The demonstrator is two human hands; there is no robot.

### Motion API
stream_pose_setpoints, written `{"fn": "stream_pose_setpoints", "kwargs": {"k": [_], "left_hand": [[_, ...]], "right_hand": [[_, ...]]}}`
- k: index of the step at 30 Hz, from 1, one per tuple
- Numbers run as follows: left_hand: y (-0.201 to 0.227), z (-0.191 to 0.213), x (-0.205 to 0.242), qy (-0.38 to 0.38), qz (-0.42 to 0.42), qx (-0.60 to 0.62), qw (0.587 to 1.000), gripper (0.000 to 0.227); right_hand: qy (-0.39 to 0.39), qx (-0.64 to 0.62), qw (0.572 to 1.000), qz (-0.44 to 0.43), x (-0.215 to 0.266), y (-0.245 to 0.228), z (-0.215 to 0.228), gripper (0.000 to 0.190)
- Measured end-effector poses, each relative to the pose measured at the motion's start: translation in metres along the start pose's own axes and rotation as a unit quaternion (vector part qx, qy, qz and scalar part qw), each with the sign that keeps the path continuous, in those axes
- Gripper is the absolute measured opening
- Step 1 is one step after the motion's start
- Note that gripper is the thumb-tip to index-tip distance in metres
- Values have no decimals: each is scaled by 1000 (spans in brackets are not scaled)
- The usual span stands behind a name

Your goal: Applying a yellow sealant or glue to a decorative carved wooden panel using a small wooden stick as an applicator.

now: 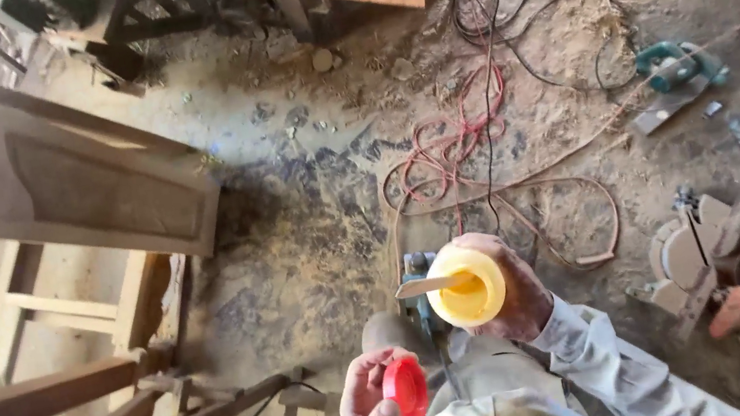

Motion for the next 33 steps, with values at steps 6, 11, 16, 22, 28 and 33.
{"fn": "stream_pose_setpoints", "kwargs": {"k": [6,11,16,22,28,33], "left_hand": [[-9,-15,-84,-14,94,126,987,59],[-37,8,-152,177,292,185,922,56],[-10,52,-254,107,296,197,928,54],[73,79,-416,2,114,-173,978,46],[190,11,-561,-180,-93,-416,887,28],[272,-27,-615,-163,-173,-458,857,14]], "right_hand": [[12,29,999,-34,-12,46,18,88],[36,-59,982,-173,-16,113,19,87],[56,-38,984,-165,-82,187,-2,90],[26,97,989,-110,-246,228,-66,90],[9,166,986,2,-398,234,-148,92],[20,117,991,63,-508,253,-162,80]]}}
Point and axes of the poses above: each hand's wrist, its own x-axis away from the middle knuckle, its own z-axis out of the back of the hand, y = z × x, the point moved 3 cm from there along -x, towards the middle knuckle, and after that the axes turned 8 degrees about x, right-handed, at the moved point
